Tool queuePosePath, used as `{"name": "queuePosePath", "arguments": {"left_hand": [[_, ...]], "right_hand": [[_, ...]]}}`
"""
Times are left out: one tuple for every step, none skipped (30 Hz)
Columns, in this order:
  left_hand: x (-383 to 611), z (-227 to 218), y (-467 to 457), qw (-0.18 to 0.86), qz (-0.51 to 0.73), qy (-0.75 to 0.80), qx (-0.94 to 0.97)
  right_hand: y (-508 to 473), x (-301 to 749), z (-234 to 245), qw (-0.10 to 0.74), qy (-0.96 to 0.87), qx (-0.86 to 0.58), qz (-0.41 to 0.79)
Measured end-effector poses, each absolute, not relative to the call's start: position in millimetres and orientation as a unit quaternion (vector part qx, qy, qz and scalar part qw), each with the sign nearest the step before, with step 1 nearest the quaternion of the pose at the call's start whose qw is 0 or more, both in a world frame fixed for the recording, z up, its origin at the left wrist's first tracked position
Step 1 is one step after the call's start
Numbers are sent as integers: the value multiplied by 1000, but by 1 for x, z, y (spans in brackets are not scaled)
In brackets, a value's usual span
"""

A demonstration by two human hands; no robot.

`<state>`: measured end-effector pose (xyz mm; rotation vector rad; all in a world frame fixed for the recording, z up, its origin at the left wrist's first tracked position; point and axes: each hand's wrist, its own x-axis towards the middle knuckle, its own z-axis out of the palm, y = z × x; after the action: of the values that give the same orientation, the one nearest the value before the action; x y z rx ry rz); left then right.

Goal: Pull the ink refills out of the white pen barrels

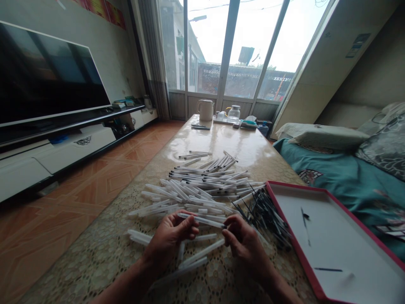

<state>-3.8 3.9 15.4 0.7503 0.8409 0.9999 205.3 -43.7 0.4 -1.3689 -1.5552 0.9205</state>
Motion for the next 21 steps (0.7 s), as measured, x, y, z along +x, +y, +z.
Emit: {"name": "queuePosePath", "arguments": {"left_hand": [[-4, 15, 4, 730, 453, 381, 341], [-4, 15, 4, 731, 452, 379, 342], [-4, 14, 4, 733, 450, 377, 344], [-4, 14, 4, 734, 449, 375, 345], [-4, 14, 4, 734, 449, 374, 346], [-4, 14, 4, 734, 450, 374, 346], [-4, 14, 4, 732, 451, 375, 346], [-4, 14, 4, 730, 454, 376, 346], [-4, 14, 4, 729, 455, 378, 346], [-4, 14, 4, 727, 456, 378, 347], [-4, 14, 4, 727, 455, 377, 349], [-4, 14, 4, 728, 455, 374, 351], [-4, 14, 5, 730, 453, 371, 352], [-4, 13, 5, 732, 452, 367, 354], [-4, 13, 5, 733, 451, 364, 355], [-4, 12, 6, 734, 451, 362, 356], [-4, 12, 6, 733, 452, 361, 358], [-5, 11, 6, 732, 453, 361, 359], [-5, 11, 6, 730, 455, 362, 360], [-5, 11, 6, 728, 455, 364, 361], [-5, 11, 6, 728, 454, 366, 361]], "right_hand": [[-43, 206, 0, 420, -627, -544, 367], [-43, 206, -1, 416, -634, -542, 361], [-43, 206, -2, 413, -643, -540, 352], [-42, 207, -2, 412, -651, -539, 340], [-42, 207, -3, 413, -658, -536, 331], [-42, 207, -4, 413, -661, -534, 327], [-42, 207, -5, 416, -660, -533, 328], [-42, 207, -5, 419, -657, -531, 333], [-42, 207, -6, 421, -653, -530, 341], [-42, 207, -6, 420, -650, -529, 347], [-42, 207, -6, 418, -649, -529, 351], [-42, 207, -6, 416, -651, -529, 352], [-42, 207, -6, 414, -653, -530, 349], [-42, 207, -6, 412, -656, -530, 345], [-42, 207, -5, 413, -658, -531, 339], [-42, 207, -5, 415, -659, -531, 335], [-42, 207, -5, 418, -658, -531, 333], [-42, 207, -4, 420, -655, -532, 334], [-42, 207, -4, 422, -651, -533, 338], [-42, 207, -4, 422, -646, -536, 343], [-42, 207, -3, 421, -643, -538, 347]]}}
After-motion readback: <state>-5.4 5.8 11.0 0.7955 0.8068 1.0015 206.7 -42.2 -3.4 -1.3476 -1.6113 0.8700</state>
